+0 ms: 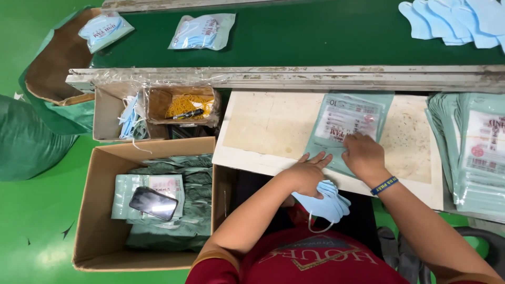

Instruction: The recorder is sitting at a conveyor belt workstation, taking blue face masks, grouping them, and placing them into plastic bags.

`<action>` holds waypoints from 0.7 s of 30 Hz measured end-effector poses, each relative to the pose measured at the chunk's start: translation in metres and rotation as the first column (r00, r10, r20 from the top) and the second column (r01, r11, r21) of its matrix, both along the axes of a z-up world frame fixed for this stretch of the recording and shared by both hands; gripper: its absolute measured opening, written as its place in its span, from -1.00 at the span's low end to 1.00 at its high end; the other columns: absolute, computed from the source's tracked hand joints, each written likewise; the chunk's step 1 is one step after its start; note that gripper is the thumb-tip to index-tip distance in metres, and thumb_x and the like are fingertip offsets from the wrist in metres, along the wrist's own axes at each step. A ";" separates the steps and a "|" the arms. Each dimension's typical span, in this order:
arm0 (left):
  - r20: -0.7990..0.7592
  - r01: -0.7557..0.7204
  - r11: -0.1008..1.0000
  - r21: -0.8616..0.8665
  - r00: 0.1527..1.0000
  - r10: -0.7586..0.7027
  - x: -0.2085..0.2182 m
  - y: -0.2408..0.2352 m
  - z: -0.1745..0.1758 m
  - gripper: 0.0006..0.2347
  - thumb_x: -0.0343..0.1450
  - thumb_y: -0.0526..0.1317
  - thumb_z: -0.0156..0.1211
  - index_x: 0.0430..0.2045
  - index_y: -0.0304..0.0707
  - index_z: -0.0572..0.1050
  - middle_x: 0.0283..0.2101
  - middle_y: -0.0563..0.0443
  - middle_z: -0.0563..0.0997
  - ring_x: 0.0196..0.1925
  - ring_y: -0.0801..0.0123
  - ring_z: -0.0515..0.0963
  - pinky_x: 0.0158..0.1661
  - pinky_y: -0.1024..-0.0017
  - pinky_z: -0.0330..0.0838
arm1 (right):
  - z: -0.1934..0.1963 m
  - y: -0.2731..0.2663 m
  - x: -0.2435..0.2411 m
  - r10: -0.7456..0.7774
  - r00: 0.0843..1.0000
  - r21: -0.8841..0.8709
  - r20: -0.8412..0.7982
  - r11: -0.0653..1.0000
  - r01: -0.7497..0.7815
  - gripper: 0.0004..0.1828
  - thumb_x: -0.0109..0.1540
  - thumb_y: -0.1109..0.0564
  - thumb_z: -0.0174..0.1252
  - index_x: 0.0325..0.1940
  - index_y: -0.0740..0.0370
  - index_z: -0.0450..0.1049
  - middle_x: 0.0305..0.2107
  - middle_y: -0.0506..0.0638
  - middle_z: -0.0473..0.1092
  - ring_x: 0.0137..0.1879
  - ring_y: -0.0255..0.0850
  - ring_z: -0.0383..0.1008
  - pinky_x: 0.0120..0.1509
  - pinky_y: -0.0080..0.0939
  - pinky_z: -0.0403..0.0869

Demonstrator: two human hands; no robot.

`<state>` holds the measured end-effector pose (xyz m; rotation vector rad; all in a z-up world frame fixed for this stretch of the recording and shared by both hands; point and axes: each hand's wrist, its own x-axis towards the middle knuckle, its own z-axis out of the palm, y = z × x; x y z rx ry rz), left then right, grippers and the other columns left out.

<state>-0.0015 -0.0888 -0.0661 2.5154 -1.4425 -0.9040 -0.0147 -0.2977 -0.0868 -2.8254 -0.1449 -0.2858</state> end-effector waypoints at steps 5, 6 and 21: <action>-0.018 -0.020 0.999 0.040 1.000 0.020 -0.002 -0.001 0.013 -0.58 0.28 0.07 0.35 0.05 0.23 0.59 0.57 -0.14 -0.20 0.61 0.06 -0.31 0.45 -0.09 -0.25 | 0.005 0.005 0.023 0.110 0.994 -0.028 -0.023 0.993 -0.111 -0.70 0.01 0.14 0.24 -0.17 0.12 0.50 -0.21 0.05 0.43 -0.13 0.04 0.51 -0.16 0.04 0.50; 0.008 0.000 0.997 0.076 1.000 -0.001 -0.002 -0.002 0.014 -0.59 0.31 0.08 0.36 0.06 0.20 0.59 0.59 -0.15 -0.21 0.62 0.04 -0.32 0.45 -0.11 -0.25 | 0.008 0.007 0.026 0.174 0.985 -0.004 -0.013 0.985 -0.175 -0.65 0.02 0.14 0.24 -0.10 0.11 0.53 -0.19 0.06 0.44 -0.15 0.04 0.51 -0.17 0.05 0.50; -0.595 -0.636 0.563 -0.527 0.749 0.290 0.041 0.080 0.050 -0.58 0.30 -0.07 0.40 -0.02 -0.33 0.59 -0.10 -0.08 0.73 -0.07 0.33 0.68 0.00 0.39 0.53 | 0.101 0.009 0.025 0.261 0.933 0.591 -0.249 0.804 -0.067 -0.76 0.16 0.29 0.19 -0.15 0.22 0.69 -0.44 0.10 0.63 -0.35 -0.25 0.58 -0.25 -0.27 0.52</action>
